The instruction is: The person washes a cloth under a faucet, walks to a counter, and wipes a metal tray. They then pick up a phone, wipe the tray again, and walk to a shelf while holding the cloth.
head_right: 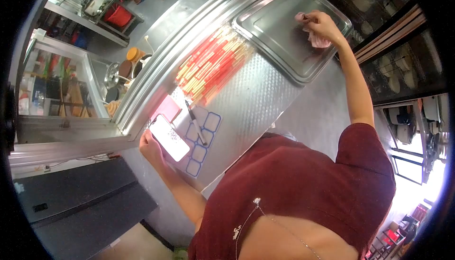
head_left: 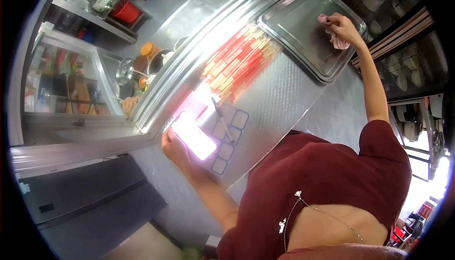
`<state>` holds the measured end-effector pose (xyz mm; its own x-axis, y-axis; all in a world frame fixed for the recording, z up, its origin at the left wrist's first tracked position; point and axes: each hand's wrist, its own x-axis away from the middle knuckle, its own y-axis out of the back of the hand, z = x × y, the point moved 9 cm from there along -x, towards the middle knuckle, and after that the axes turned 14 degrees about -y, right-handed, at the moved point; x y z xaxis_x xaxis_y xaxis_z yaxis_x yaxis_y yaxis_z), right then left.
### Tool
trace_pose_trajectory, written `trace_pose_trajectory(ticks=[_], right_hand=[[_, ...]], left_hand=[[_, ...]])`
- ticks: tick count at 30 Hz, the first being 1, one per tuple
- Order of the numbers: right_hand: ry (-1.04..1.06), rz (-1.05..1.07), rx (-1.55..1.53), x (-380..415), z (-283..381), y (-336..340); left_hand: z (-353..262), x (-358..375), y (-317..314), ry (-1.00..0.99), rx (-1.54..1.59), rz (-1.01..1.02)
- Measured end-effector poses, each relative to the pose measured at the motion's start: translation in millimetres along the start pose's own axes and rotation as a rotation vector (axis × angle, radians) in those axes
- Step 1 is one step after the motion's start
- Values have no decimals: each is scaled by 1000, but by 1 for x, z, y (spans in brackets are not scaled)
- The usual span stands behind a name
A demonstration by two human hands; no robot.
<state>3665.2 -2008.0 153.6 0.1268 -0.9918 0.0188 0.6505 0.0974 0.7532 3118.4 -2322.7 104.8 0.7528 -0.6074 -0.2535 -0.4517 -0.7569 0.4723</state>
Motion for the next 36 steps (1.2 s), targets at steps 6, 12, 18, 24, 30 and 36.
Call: trace_pose_trajectory(ticks=[6, 12, 18, 24, 30, 36], right_hand=[[176, 187, 42, 40, 51, -57], [22, -149, 175, -36, -39, 5], [-31, -125, 194, -32, -36, 1], [213, -29, 138, 3, 21, -45], [30, 17, 8, -26, -13, -22], [-23, -138, 167, -42, -38, 0]], left_hand=[[-18, 7, 1, 0, -36, -34], [-11, 4, 0, 63, -71, 29], [-12, 5, 0, 69, -58, 15], [-6, 3, 0, -35, -50, -40], [-4, 3, -3, 116, -50, 78], [19, -1, -2, 61, -18, 25]])
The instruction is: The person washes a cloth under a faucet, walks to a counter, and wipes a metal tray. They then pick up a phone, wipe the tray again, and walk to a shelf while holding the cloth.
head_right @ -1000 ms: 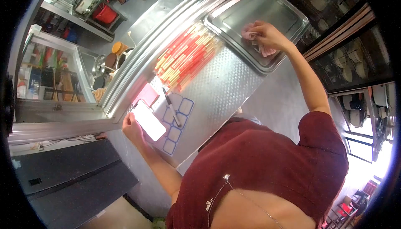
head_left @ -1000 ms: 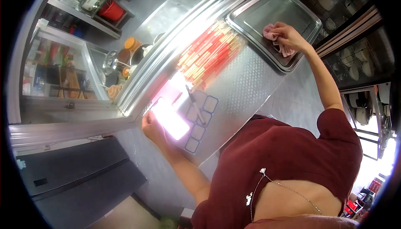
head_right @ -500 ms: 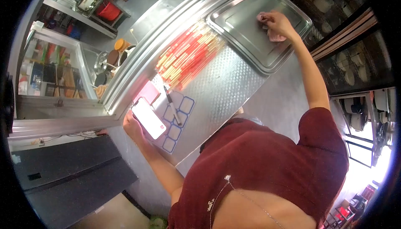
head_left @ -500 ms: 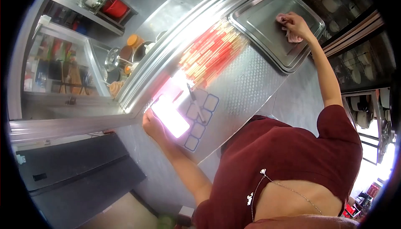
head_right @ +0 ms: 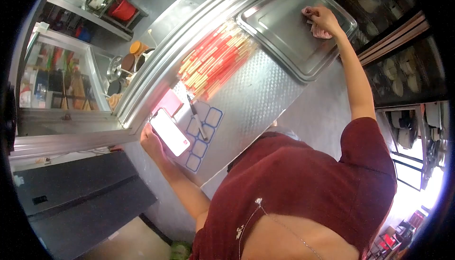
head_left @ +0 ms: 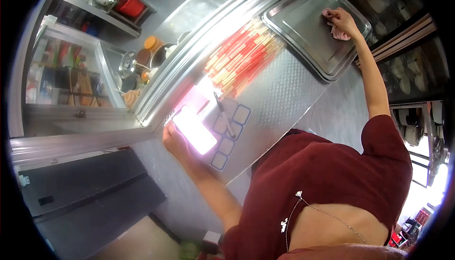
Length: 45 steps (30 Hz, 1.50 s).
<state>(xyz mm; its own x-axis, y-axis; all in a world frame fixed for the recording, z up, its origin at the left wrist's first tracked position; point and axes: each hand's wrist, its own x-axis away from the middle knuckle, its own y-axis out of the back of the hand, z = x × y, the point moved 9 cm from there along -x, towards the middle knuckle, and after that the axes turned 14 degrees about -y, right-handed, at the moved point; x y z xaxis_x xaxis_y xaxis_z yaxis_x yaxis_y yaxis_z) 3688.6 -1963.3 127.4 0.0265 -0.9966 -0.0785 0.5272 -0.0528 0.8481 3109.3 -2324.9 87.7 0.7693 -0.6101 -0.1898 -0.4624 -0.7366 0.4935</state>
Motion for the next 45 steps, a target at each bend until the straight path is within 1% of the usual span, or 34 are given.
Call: trace_pose_trajectory(ticks=[3, 6, 7, 9, 10, 12, 15, 18, 21, 24, 25, 27, 33, 36, 45], right_hand=[[57, 32, 26, 7, 14, -11], [92, 20, 24, 6, 15, -15], [98, 10, 12, 6, 15, -16], [55, 30, 10, 9, 18, -14], [36, 40, 10, 9, 20, -14], [63, 22, -23, 5, 16, -14], [74, 40, -13, 7, 15, -13], [97, 33, -27, 3, 11, -14], [74, 27, -15, 2, 5, -18], [25, 82, 37, 5, 18, -15], [8, 106, 54, 6, 21, -16], [37, 78, 51, 5, 22, -15], [118, 37, 17, 5, 19, -14], [119, 25, 22, 7, 21, -12], [119, 20, 69, 2, 13, -16]], left_hand=[[-11, 0, 5, -86, 16, -3], [2, -6, 0, -125, 146, 126], [10, -6, 0, -87, 134, 135], [9, -3, 0, -10, 112, 146], [4, -2, 0, -17, 88, 142], [-7, 0, 3, -30, 38, 139], [-21, 11, 9, -136, -178, 316], [-27, 49, 23, -137, -92, 383], [5, 79, 31, -13, 91, 465], [13, 84, 34, -104, 12, 396], [16, 85, 35, -101, -23, 373], [9, 84, 32, -95, -90, 330], [-3, 88, 31, -82, -72, 243], [8, 86, 31, -78, -21, 226], [12, 86, 32, -119, -61, 224]])
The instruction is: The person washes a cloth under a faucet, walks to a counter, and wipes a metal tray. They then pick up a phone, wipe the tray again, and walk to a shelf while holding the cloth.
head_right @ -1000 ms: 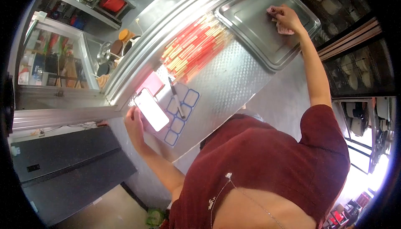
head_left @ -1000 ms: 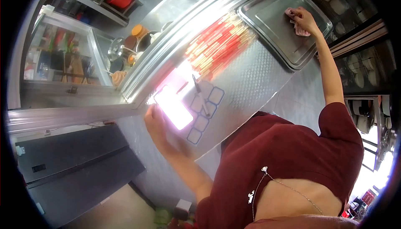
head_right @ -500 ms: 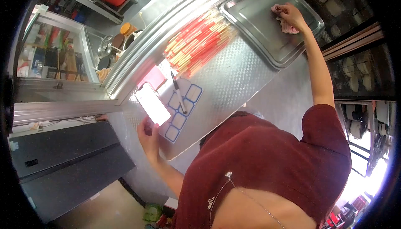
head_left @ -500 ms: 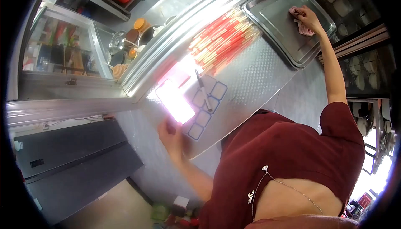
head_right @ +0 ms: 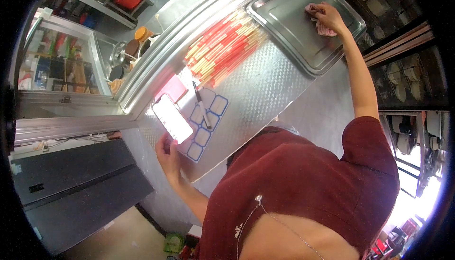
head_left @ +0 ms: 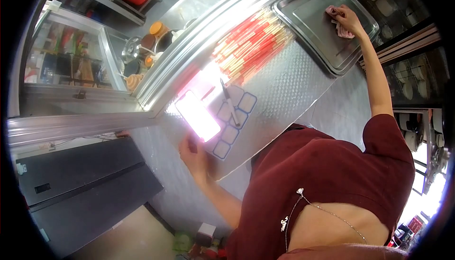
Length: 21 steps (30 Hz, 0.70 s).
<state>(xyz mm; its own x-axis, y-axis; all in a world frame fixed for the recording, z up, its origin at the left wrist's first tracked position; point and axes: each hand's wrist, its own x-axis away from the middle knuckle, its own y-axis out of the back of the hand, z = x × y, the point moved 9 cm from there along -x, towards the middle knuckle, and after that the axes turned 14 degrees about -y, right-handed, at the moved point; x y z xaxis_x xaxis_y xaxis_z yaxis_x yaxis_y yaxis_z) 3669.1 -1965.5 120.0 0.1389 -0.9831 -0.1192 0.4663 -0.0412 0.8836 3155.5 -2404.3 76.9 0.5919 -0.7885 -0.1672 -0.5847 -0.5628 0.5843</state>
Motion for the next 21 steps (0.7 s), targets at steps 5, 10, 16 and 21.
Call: trace_pose_trajectory(ticks=[5, 10, 16, 21], right_hand=[[-2, 2, 20, 1, 2, -1], [-14, -4, -8, 1, -1, -1], [-43, 56, -22, 14, 16, -12], [170, 98, -86, 64, 82, -22]], left_hand=[[-2, 1, 0, -2, -1, -4], [-1, 2, 0, 97, 59, 10], [0, -6, 3, 119, 167, 31], [-3, -13, 3, 129, 125, 17]])
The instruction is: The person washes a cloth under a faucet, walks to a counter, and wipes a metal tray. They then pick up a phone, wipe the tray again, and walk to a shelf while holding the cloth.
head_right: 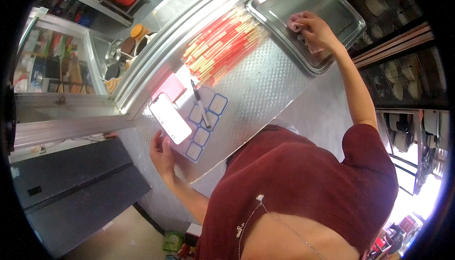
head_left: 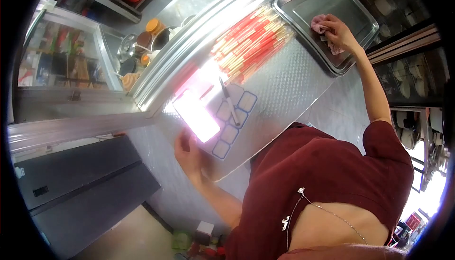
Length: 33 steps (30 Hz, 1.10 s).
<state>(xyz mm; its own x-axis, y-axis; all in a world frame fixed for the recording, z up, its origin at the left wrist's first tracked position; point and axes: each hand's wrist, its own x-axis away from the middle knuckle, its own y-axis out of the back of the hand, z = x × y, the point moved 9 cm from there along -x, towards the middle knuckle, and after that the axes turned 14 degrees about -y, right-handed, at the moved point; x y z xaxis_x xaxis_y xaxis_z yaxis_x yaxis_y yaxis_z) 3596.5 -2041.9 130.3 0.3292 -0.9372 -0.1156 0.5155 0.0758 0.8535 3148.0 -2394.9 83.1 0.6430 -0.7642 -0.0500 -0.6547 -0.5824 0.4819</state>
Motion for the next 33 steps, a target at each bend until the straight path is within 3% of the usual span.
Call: trace_pose_trajectory(ticks=[2, 5, 12, 16, 17, 19, 22, 25, 27, 28, 33], right_hand=[[-18, 62, -10, 3, 1, -3], [35, -14, 85, -14, -41, 9], [-345, -134, 279, -40, -116, 59], [-143, -164, 262, -35, -90, 33], [-142, -62, 214, -31, -74, 21], [-11, -114, 189, -4, -9, 12], [6, 23, 72, 6, 14, -2], [22, 39, 120, 0, -10, 0], [61, -209, 273, -3, -31, 20], [-73, -145, 238, -10, -49, 31], [-213, -163, 409, -23, -113, 54]], left_hand=[[2, -2, 0, -26, -26, 9], [1, -7, -2, -44, -25, 23], [-14, -14, -7, -57, 8, 39], [-11, -17, -6, -53, 65, 37], [-11, -17, -7, -51, 76, 36], [-10, -18, -7, -48, 79, 39], [-5, -19, -8, -57, 63, 43], [-8, -19, -8, -76, 40, 51], [-17, -19, -10, -82, 21, 70], [-16, -20, -10, -94, 7, 72], [-12, -25, -10, -136, -21, 21]])
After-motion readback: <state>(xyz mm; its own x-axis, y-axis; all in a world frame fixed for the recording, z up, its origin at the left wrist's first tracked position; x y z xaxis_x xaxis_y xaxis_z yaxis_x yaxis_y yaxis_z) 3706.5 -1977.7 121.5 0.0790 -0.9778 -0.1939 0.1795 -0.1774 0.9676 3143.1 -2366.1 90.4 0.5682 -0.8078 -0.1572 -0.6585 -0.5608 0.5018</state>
